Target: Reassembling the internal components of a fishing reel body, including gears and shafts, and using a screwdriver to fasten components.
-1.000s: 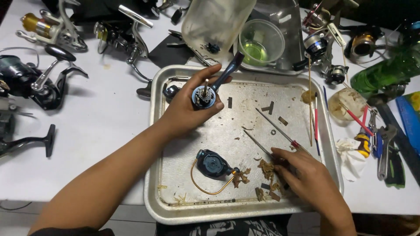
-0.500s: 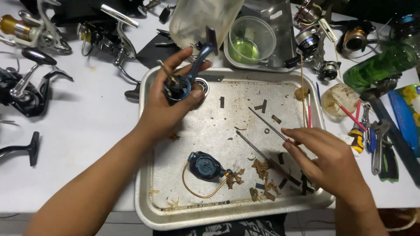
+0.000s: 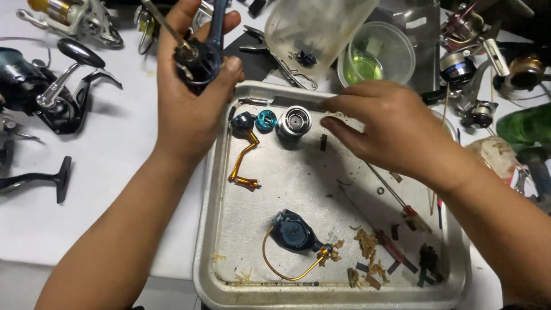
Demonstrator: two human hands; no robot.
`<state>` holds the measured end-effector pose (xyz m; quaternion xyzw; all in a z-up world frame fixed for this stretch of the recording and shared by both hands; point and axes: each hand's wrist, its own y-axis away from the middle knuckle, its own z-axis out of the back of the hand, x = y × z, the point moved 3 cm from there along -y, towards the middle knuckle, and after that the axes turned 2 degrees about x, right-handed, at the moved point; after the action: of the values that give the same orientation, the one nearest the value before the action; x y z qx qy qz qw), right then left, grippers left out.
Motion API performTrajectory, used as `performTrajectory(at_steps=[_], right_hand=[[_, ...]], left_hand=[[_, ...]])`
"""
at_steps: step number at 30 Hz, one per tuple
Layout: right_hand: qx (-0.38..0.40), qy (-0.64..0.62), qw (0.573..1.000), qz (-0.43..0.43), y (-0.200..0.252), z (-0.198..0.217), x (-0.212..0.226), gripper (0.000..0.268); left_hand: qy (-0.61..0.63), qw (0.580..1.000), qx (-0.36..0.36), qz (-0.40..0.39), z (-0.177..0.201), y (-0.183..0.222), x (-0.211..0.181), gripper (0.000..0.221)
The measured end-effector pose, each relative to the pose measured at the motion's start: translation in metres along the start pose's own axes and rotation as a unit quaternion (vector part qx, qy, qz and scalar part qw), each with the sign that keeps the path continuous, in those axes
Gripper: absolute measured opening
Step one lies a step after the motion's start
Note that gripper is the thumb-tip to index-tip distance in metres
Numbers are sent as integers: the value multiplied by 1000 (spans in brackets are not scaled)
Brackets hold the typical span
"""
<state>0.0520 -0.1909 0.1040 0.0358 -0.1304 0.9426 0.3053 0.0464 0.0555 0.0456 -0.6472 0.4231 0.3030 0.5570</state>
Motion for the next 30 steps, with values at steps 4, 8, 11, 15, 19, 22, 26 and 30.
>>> performTrajectory(at_steps=[4, 8, 11, 15, 19, 22, 26, 30], right_hand=[[90, 27, 996, -2, -45, -41, 5, 31], [123, 124, 984, -24, -64, -77, 9, 47], [156, 132, 978, -38, -68, -89, 10, 41], [132, 162, 978, -22, -68, -97, 10, 29], [113, 126, 985, -27, -66, -79, 9, 30], [102, 34, 993, -52, -60, -40, 5, 31], [41, -207, 971, -112, -39, 9, -22, 39], [-14, -285, 917, -279, -6, 25, -52, 41]], left_hand=[[-4, 999, -34, 3, 3, -1, 17, 59], [-16, 999, -51, 10, 4, -1, 14, 61], [2, 999, -39, 19, 2, 1, 10, 64], [3, 998, -39, 50, -4, 0, 3, 64], [1, 998, -41, 55, -6, 1, 2, 64], [26, 997, -47, 59, -5, 0, 3, 63], [6, 998, -48, 47, -2, 0, 5, 60], [28, 997, -45, 51, -3, 0, 8, 60]])
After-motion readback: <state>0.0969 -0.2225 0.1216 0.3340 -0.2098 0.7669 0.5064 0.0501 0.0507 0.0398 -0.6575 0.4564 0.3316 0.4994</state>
